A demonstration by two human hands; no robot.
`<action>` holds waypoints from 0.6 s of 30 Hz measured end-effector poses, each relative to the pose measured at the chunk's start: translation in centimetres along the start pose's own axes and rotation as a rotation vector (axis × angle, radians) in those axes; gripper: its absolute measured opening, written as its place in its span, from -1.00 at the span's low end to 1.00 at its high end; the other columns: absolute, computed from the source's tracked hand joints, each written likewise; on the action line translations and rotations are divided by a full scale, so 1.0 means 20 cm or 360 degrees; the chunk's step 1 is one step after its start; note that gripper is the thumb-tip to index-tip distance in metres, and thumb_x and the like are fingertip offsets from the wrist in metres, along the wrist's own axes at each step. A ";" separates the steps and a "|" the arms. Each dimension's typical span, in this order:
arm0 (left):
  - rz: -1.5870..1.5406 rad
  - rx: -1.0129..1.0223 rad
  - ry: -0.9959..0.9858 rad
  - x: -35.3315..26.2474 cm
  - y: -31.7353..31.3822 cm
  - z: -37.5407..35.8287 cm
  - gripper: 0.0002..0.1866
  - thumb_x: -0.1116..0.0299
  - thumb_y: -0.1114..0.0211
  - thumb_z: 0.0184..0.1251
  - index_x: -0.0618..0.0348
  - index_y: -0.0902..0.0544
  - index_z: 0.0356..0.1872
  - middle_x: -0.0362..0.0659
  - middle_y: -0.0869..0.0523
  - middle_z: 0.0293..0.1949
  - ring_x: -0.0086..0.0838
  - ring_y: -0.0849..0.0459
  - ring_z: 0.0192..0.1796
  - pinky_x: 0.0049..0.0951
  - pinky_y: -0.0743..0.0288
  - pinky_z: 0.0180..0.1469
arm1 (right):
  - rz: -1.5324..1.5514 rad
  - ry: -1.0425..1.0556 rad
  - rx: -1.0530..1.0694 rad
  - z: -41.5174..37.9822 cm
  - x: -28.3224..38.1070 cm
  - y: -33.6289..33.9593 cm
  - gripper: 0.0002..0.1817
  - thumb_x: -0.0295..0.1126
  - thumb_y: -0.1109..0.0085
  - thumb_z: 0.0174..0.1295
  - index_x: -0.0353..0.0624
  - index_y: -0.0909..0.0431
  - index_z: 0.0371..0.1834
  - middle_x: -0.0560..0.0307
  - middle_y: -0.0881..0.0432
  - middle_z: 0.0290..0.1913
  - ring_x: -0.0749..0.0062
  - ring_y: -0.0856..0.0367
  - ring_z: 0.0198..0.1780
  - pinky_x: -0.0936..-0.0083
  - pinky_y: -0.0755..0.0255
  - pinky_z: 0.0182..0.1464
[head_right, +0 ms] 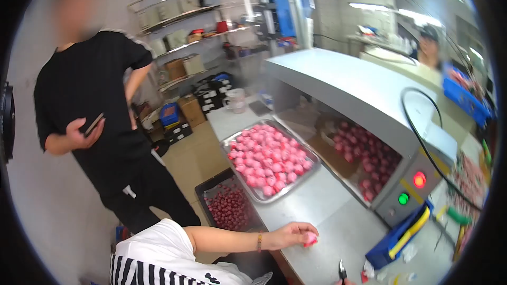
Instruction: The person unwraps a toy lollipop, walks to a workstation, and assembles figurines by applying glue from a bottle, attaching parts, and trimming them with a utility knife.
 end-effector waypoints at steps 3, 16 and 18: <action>0.0025 -0.0030 -0.0001 0.02 0.02 0.00 -0.71 0.30 -0.15 0.30 0.24 -0.48 -0.05 -0.25 -0.57 -0.23 -0.66 -0.49 -0.21 -0.62 -0.39 -0.07 | -0.0034 -0.0070 -0.0060 -0.01 -0.02 -0.01 -0.84 -0.23 -0.25 -0.04 -0.02 -0.60 -0.43 0.15 -0.59 -0.31 0.17 -0.52 -0.29 0.25 -0.34 -0.28; -0.0224 -0.0088 -0.0039 -0.01 0.02 0.00 -0.75 0.40 -0.15 0.28 0.31 -0.47 -0.08 -0.14 -0.59 -0.22 -0.52 -0.54 -0.15 -0.53 -0.42 -0.06 | 0.0111 -0.0394 -0.0052 -0.06 -0.11 -0.07 -0.88 -0.33 -0.27 -0.17 0.05 -0.58 -0.50 0.34 -0.52 -0.37 0.37 -0.39 -0.22 0.36 -0.08 -0.10; -0.0262 -0.0105 -0.0026 0.01 0.03 0.00 -0.75 0.40 -0.15 0.28 0.31 -0.47 -0.08 -0.12 -0.59 -0.21 -0.50 -0.54 -0.14 -0.51 -0.43 -0.05 | 0.0118 -0.0395 -0.0073 -0.07 -0.11 -0.07 -0.89 -0.32 -0.28 -0.17 0.05 -0.58 -0.51 0.35 -0.52 -0.37 0.38 -0.39 -0.23 0.37 -0.07 -0.11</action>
Point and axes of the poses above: each hand's wrist, its own z-axis towards the middle knuckle, its own y-axis out of the back of the hand, x = y × z, the point moved 5 cm from there along z, towards the middle knuckle
